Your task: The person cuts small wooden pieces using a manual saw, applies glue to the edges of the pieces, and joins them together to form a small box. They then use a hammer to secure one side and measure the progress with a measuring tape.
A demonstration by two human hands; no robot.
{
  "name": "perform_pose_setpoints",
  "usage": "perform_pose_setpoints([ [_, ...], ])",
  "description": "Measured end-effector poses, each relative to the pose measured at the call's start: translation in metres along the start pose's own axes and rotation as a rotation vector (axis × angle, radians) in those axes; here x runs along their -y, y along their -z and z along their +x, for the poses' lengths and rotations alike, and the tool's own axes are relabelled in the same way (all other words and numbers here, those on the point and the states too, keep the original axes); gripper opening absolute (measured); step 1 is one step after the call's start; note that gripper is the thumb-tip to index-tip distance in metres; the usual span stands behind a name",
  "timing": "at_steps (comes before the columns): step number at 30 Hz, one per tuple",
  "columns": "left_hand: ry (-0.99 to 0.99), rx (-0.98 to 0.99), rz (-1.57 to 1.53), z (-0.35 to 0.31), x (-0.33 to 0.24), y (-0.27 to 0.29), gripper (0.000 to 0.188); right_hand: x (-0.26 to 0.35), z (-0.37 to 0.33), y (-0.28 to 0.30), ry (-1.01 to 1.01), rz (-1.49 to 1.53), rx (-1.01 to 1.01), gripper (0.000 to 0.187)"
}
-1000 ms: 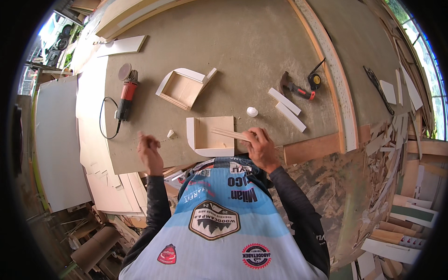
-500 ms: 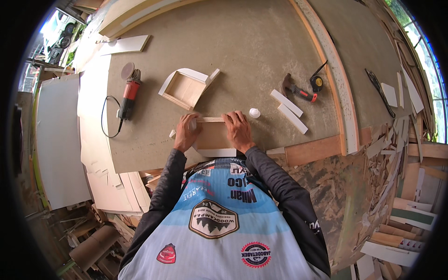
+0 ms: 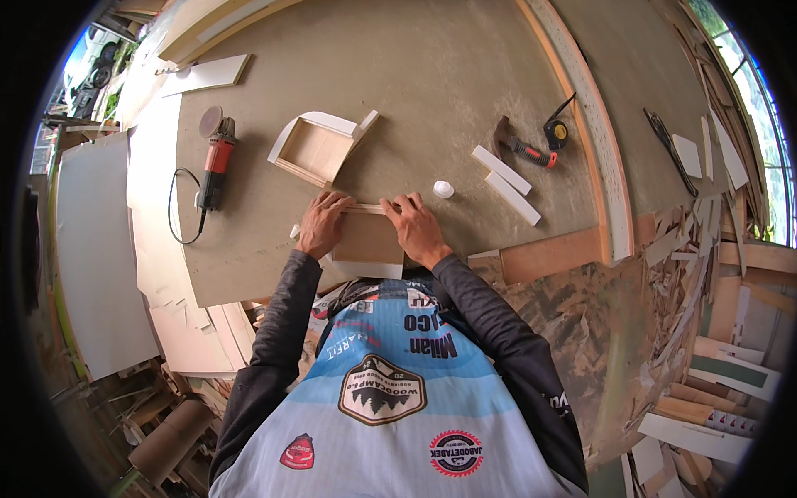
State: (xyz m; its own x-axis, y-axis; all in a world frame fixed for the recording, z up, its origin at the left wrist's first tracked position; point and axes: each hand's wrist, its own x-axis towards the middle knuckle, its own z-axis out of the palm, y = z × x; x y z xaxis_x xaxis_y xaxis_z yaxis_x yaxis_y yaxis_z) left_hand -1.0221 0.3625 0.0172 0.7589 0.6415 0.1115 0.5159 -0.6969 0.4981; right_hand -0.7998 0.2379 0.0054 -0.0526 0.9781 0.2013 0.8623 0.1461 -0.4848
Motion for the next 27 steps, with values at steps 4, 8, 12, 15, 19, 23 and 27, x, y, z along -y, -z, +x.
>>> perform_pose_setpoints([
  [4,-0.022,0.026,0.010,-0.001,0.002,0.001,0.042,-0.002,0.000,-0.001,-0.010,0.066,0.042,0.048],
  [8,0.036,0.061,0.050,-0.002,0.000,-0.001,0.044,-0.003,0.000,-0.002,-0.012,0.101,0.018,0.044],
  [12,0.001,-0.012,0.078,-0.005,0.002,-0.007,0.049,0.001,-0.001,-0.005,-0.047,0.177,0.000,0.038],
  [15,0.104,-0.050,-0.093,-0.009,0.011,-0.013,0.057,0.003,-0.001,-0.006,-0.047,0.213,-0.012,0.036],
  [19,0.206,-0.098,-0.328,-0.010,0.010,-0.003,0.063,0.000,0.002,-0.006,-0.017,0.217,-0.008,0.037],
  [23,0.223,-0.091,-0.391,-0.010,0.014,0.001,0.066,0.000,0.004,-0.003,-0.001,0.199,0.004,0.024],
  [27,0.275,-0.082,-0.480,-0.011,0.017,0.000,0.067,-0.001,0.004,-0.002,0.015,0.202,0.020,0.032],
])
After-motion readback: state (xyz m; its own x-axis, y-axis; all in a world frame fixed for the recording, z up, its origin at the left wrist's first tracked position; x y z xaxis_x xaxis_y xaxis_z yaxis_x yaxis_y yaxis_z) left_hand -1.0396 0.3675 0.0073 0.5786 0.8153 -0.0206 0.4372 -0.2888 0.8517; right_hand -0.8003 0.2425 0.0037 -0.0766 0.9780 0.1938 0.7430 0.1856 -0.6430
